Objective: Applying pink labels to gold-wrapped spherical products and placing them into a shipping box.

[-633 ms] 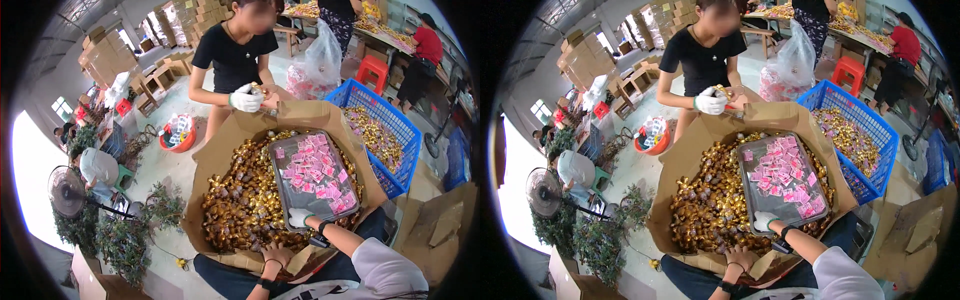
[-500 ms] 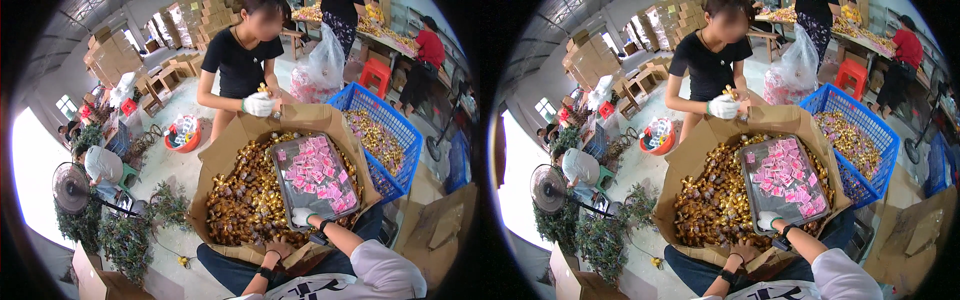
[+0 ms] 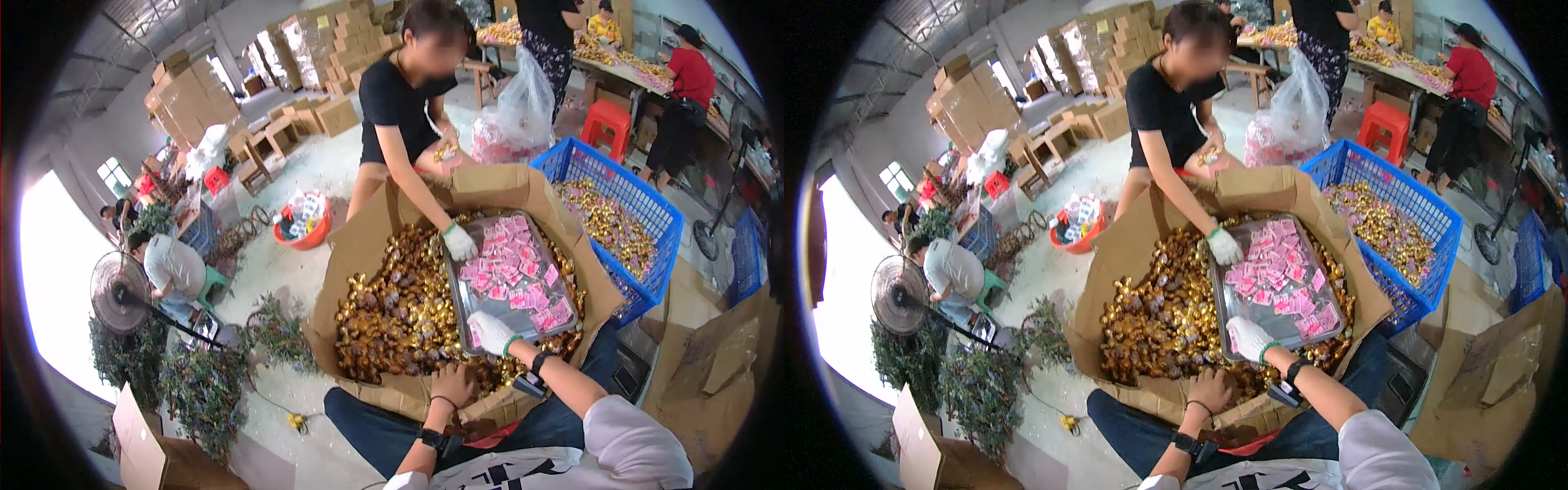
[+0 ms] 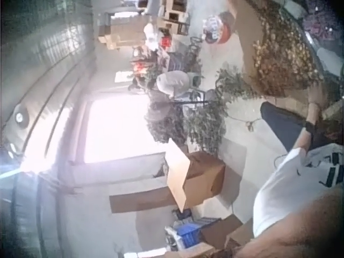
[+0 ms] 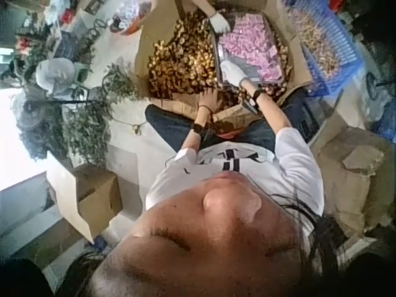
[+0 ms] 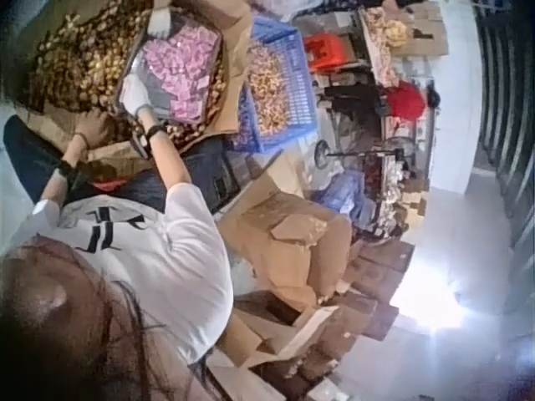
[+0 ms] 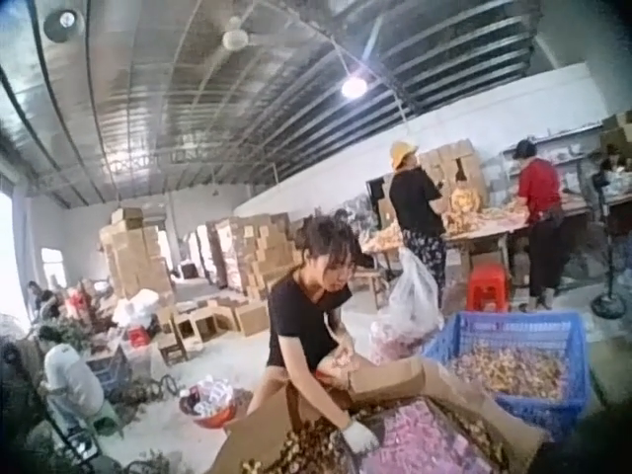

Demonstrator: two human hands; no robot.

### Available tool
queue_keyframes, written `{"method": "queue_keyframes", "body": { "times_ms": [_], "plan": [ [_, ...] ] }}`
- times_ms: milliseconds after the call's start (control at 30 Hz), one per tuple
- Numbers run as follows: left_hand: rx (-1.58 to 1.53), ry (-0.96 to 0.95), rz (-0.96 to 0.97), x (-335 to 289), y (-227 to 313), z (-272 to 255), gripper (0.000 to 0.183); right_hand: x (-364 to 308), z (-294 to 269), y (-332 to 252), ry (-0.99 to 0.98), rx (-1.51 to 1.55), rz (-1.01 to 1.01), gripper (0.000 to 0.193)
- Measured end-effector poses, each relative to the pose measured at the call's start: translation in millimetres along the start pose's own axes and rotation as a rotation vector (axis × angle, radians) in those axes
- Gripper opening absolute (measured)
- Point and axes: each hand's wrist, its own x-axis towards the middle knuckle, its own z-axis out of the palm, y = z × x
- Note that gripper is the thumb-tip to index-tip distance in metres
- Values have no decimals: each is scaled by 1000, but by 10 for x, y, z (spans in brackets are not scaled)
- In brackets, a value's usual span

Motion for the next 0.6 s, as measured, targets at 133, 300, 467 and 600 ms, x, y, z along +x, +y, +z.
{"method": "queue_keyframes", "body": {
  "times_ms": [133,300,467,600],
  "plan": [
    [-8,2,-1,-12,-20,-27,45,37,67,145,-281,-145,143,58],
    [-264,443,180,-176,54,-194,27,219,-37,139,-586,-68,340,50],
    [-606,438,362,-197,89,-174,24,438,170,594,-525,-233,13,38],
    [-687,408,353,-230,62,-4,27,86,-19,-253,-700,-212,152,32]
  ]
}}
